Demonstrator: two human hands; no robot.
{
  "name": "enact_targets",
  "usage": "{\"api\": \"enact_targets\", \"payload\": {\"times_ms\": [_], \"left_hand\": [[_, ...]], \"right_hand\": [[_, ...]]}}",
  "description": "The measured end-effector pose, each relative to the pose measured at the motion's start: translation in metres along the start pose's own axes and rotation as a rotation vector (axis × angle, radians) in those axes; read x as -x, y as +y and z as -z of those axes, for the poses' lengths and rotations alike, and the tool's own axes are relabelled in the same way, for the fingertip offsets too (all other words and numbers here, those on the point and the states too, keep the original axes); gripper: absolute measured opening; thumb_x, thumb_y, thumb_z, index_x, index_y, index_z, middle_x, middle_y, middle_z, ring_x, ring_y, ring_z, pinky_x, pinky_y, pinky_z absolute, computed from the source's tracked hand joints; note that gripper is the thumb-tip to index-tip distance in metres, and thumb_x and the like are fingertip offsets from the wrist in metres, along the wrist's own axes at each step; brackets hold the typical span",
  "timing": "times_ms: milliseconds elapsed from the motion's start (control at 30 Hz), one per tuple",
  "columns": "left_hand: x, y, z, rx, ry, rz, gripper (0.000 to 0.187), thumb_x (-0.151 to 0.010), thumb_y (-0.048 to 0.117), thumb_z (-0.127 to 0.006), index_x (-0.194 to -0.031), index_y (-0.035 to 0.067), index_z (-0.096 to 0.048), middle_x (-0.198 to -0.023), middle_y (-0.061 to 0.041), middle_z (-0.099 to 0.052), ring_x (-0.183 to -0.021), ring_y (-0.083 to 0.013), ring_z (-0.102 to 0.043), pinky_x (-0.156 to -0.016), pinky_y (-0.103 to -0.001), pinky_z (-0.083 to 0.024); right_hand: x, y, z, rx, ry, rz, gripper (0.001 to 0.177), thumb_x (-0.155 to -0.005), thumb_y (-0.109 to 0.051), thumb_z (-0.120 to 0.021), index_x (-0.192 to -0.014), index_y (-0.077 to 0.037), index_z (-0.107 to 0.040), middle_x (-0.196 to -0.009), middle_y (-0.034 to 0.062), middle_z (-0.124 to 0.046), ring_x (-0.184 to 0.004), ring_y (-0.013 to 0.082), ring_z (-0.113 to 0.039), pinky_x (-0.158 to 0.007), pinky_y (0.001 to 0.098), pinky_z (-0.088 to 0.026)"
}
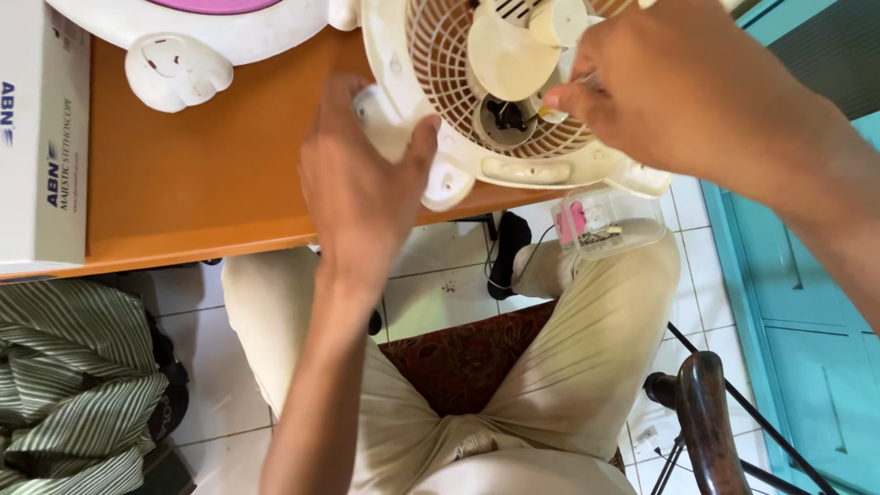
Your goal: The person disassembles a small white electric fan on a table. They remove the front grille, unscrew the motor housing, and separate the internal components using a screwdriver.
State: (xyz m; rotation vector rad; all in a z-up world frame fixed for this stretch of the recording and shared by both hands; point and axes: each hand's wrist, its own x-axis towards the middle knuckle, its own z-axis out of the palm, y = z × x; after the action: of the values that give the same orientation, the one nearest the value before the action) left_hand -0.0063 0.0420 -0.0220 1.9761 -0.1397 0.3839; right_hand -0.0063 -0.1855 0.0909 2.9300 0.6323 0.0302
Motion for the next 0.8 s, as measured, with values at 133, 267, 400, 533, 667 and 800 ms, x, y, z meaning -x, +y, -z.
{"api": "enact_targets", "payload": {"times_ms": [133,267,400,533,667,800], "left_hand": [[0.036,0.006,-0.010,0.032,0.139,-0.096,0.046,-0.090,0.011,-0.085,-0.121,-0.006,-0.055,-0.109,-0.024,-0.071,-0.098,-0.0351,-0.072,-0.086,-0.043,-0.057],[0.053,0.005,-0.024,0.204,0.216,-0.084,0.041,-0.093,0.008,-0.082,-0.120,-0.003,-0.054,-0.114,-0.019,-0.064,-0.103,-0.0296,-0.067,-0.095,-0.039,-0.055],[0.055,-0.003,-0.037,0.563,0.233,-0.011,0.037,-0.097,0.006,-0.078,-0.120,-0.001,-0.050,-0.128,-0.015,-0.062,-0.111,-0.0205,-0.063,-0.105,-0.035,-0.052],[0.060,-0.016,-0.049,0.806,0.240,0.165,0.035,-0.098,0.005,-0.076,-0.120,0.000,-0.050,-0.123,-0.016,-0.060,-0.111,-0.0166,-0.061,-0.103,-0.033,-0.053],[0.064,-0.026,-0.061,0.894,0.295,0.043,0.030,-0.104,0.008,-0.073,-0.120,-0.001,-0.049,-0.135,-0.017,-0.061,-0.117,-0.0159,-0.059,-0.109,-0.031,-0.048],[0.060,-0.038,-0.068,0.975,0.287,-0.065,0.032,-0.107,0.016,-0.070,-0.122,0.000,-0.047,-0.137,-0.017,-0.059,-0.118,-0.0164,-0.058,-0.108,-0.033,-0.048]], "right_hand": [[0.004,0.001,0.005,0.116,-0.144,-0.177,0.039,-0.103,-0.041,-0.070,-0.096,-0.004,-0.078,-0.061,0.0180,-0.068,-0.057,0.0339,-0.066,-0.065,0.0441,-0.055],[0.016,0.003,0.009,0.099,-0.059,-0.060,0.034,-0.097,-0.031,-0.071,-0.108,0.002,-0.069,-0.076,0.0143,-0.070,-0.060,0.0327,-0.066,-0.061,0.0436,-0.053],[0.015,0.002,0.014,0.150,0.174,0.229,0.021,-0.089,-0.021,-0.073,-0.089,-0.001,-0.075,-0.081,0.0120,-0.068,-0.077,0.0296,-0.067,-0.068,0.0406,-0.052],[0.002,-0.004,0.018,0.257,0.072,0.246,0.020,-0.093,-0.026,-0.077,-0.085,-0.008,-0.077,-0.074,0.0060,-0.069,-0.073,0.0250,-0.065,-0.068,0.0387,-0.051],[-0.015,-0.007,0.022,0.364,-0.397,-0.140,0.041,-0.105,-0.044,-0.061,-0.086,-0.011,-0.076,-0.066,0.0104,-0.070,-0.061,0.0270,-0.066,-0.064,0.0367,-0.052],[-0.016,-0.006,0.025,0.275,-0.199,0.056,0.028,-0.091,-0.034,-0.075,-0.106,-0.011,-0.069,-0.077,0.0053,-0.069,-0.073,0.0203,-0.068,-0.066,0.0352,-0.052]]}}
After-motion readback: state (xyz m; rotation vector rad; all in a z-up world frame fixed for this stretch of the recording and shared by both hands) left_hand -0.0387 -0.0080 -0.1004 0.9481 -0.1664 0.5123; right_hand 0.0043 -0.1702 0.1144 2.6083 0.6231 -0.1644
